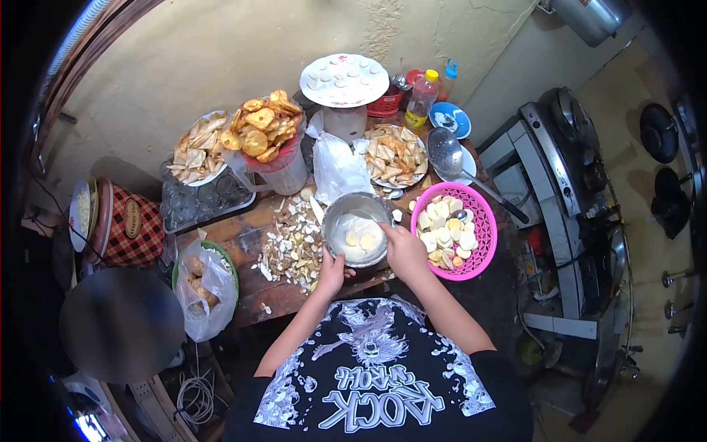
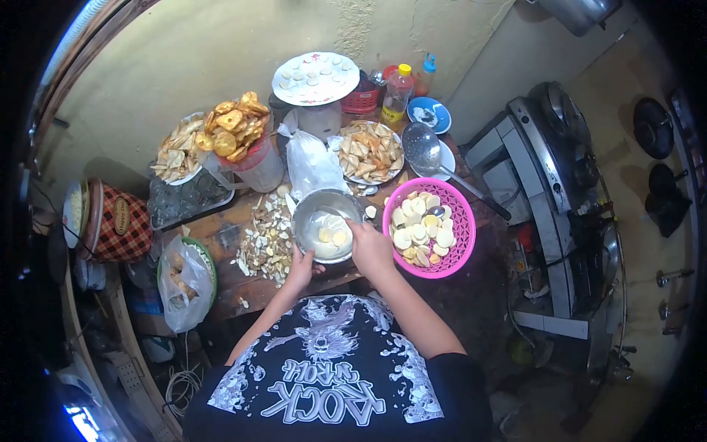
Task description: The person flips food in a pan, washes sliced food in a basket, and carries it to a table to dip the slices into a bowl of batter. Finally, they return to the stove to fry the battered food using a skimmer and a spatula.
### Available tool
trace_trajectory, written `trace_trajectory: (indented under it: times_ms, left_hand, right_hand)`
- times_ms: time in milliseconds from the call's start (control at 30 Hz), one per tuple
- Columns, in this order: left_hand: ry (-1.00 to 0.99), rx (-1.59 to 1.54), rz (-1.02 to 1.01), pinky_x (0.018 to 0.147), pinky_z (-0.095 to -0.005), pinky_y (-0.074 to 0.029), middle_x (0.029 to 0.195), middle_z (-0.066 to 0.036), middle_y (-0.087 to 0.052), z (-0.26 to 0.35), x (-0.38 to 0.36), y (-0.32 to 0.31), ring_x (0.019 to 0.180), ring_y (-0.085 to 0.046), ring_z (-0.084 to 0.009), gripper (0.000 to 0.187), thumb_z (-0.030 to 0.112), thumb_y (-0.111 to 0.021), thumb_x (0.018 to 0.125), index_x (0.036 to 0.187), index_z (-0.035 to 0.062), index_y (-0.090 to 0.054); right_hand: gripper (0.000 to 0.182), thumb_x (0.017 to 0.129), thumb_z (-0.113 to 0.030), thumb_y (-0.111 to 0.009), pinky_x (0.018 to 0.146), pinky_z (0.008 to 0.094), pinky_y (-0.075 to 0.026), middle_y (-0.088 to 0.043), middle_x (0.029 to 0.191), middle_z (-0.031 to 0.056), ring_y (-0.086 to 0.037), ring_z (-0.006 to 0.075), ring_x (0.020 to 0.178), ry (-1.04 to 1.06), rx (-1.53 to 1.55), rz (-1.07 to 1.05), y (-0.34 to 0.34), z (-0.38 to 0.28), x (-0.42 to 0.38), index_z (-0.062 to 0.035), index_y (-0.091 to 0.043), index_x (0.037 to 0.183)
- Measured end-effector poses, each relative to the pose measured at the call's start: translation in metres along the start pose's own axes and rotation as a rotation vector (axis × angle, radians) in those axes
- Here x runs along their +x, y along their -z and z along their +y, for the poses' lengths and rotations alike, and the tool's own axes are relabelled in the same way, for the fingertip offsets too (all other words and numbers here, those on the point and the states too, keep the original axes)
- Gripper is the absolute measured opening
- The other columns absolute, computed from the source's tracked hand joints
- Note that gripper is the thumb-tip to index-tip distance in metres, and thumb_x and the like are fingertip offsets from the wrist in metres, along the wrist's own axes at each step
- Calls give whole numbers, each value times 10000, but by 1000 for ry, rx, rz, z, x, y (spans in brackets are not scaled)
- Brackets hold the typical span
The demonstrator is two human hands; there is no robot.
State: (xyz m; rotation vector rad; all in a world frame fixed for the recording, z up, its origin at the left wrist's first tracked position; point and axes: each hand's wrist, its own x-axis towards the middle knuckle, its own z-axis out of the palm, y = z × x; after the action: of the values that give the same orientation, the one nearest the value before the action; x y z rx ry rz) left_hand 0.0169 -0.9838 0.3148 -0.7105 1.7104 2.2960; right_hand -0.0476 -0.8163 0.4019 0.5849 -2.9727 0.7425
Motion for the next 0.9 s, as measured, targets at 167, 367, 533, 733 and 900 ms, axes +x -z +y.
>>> trace_trajectory:
  times_ms: [167, 367, 533, 733, 900]
  left_hand:
    - [127, -57, -35, 447, -205, -438, 995, -132, -532, 17, -1, 0, 509, -550, -115, 482, 112, -348, 896, 1309, 145, -101]
    - [167, -35, -60, 432, -207, -443, 964, -140, -545, 19, 7, 7, 518, -572, -137, 431, 169, -350, 909, 1282, 133, -136]
    - [200, 22, -116, 428, -226, -457, 1054, -171, -501, 14, 20, 15, 534, -587, -190, 532, 366, -386, 890, 1290, 143, -116]
    - [-111, 43, 348, 499, -224, -378, 1009, -149, -469, 18, 24, 22, 657, -466, -116, 433, 261, -373, 917, 1269, 37, -258]
    - [-690, 350, 496, 829, -318, -346, 1002, -100, -431, 43, -7, -62, 909, -431, -180, 230, 90, -392, 875, 1082, -9, -409]
  right_hand:
    - [334, 754, -109, -569, 706, 401, -447, -499, 910, 173, -532, 320, 848, -94, -89, 23, 18, 4, 8, -61, -547, 1083]
    - [114, 704, -73, -633, 674, 354, -441, -524, 830, 115, -551, 272, 771, -283, 55, 356, 25, 26, -32, -27, -587, 798]
    - [73, 716, -99, -620, 638, 357, -452, -541, 800, 97, -564, 269, 727, -605, 87, 432, 30, 46, -96, -59, -603, 775]
    - [62, 734, -102, -633, 552, 319, -426, -524, 723, 60, -535, 198, 589, -889, -75, 700, 23, 123, -200, -61, -587, 723]
    - [68, 735, -145, -603, 647, 364, -468, -598, 795, 102, -584, 293, 719, -1368, -231, 322, -49, 202, -407, -87, -624, 762]
